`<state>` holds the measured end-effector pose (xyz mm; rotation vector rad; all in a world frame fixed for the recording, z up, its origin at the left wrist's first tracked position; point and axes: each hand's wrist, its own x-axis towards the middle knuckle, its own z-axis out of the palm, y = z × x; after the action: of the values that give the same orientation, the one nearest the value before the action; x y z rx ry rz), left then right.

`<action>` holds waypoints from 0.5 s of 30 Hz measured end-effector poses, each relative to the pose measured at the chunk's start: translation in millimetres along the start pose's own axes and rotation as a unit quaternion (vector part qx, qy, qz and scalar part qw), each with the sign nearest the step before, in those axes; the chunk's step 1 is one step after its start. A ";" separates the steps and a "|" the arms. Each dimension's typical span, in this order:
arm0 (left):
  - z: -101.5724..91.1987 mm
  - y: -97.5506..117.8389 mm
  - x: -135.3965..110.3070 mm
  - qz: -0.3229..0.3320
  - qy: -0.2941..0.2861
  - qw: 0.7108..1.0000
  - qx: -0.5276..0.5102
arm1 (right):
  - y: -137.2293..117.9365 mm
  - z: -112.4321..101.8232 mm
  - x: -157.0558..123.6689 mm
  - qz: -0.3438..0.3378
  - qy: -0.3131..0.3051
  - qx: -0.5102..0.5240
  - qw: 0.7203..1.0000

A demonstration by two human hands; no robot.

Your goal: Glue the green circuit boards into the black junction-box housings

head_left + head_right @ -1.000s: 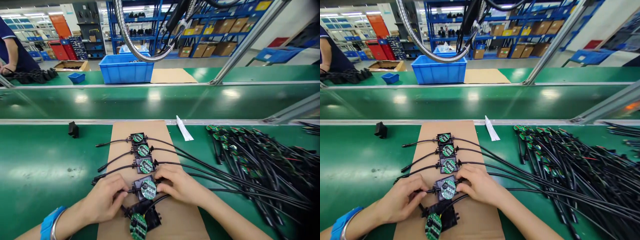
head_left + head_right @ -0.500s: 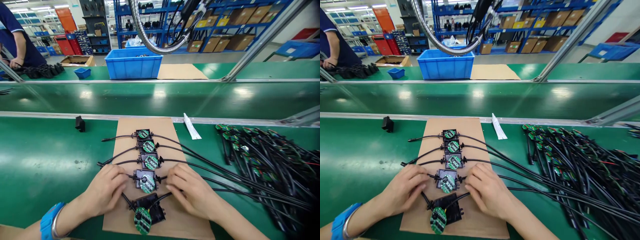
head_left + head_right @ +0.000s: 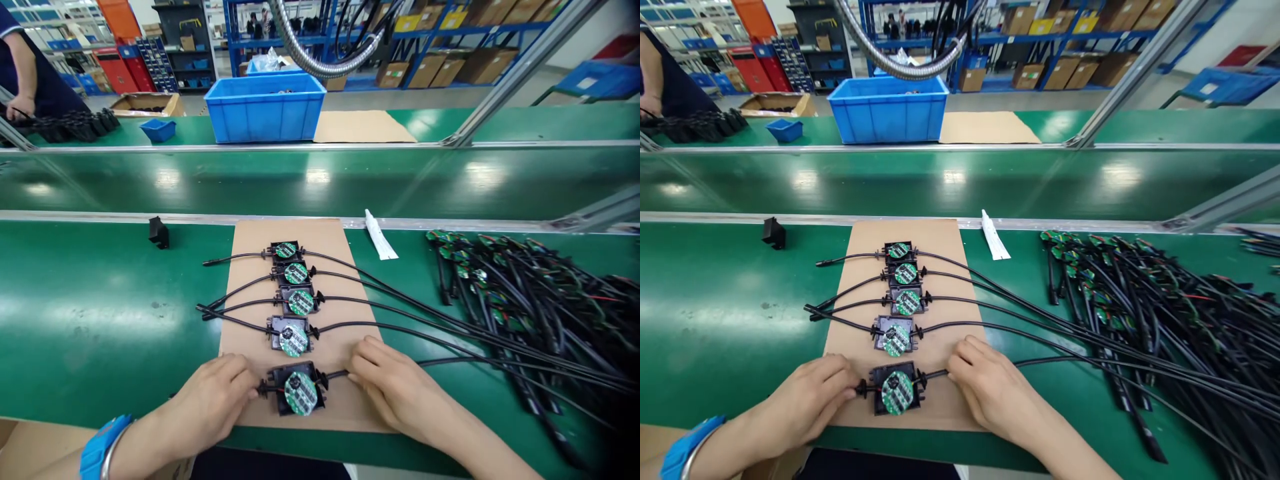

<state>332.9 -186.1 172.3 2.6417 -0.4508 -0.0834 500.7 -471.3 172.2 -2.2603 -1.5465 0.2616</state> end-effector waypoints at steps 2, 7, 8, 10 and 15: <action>5.1 -1.4 1.7 -0.020 0.013 0.999 0.021 | 3.8 9.2 2.2 0.002 0.016 -0.016 1.000; 14.0 -10.1 5.5 -0.005 0.088 0.993 0.081 | 5.1 14.1 3.3 -0.001 0.021 -0.012 1.000; 15.1 -11.8 5.9 0.005 0.097 0.992 0.078 | 4.2 10.2 3.1 0.004 0.007 -0.004 1.000; 16.3 -15.3 7.2 0.017 0.104 0.992 0.064 | 4.3 -2.5 4.8 0.018 -0.037 0.023 0.999; 5.9 -26.5 22.5 0.058 0.122 0.991 0.001 | 38.8 -52.5 38.4 0.132 -0.045 0.038 0.990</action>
<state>361.3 -173.7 155.5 2.5775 -0.5181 0.2731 567.3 -459.2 206.1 -2.4189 -1.2516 0.4927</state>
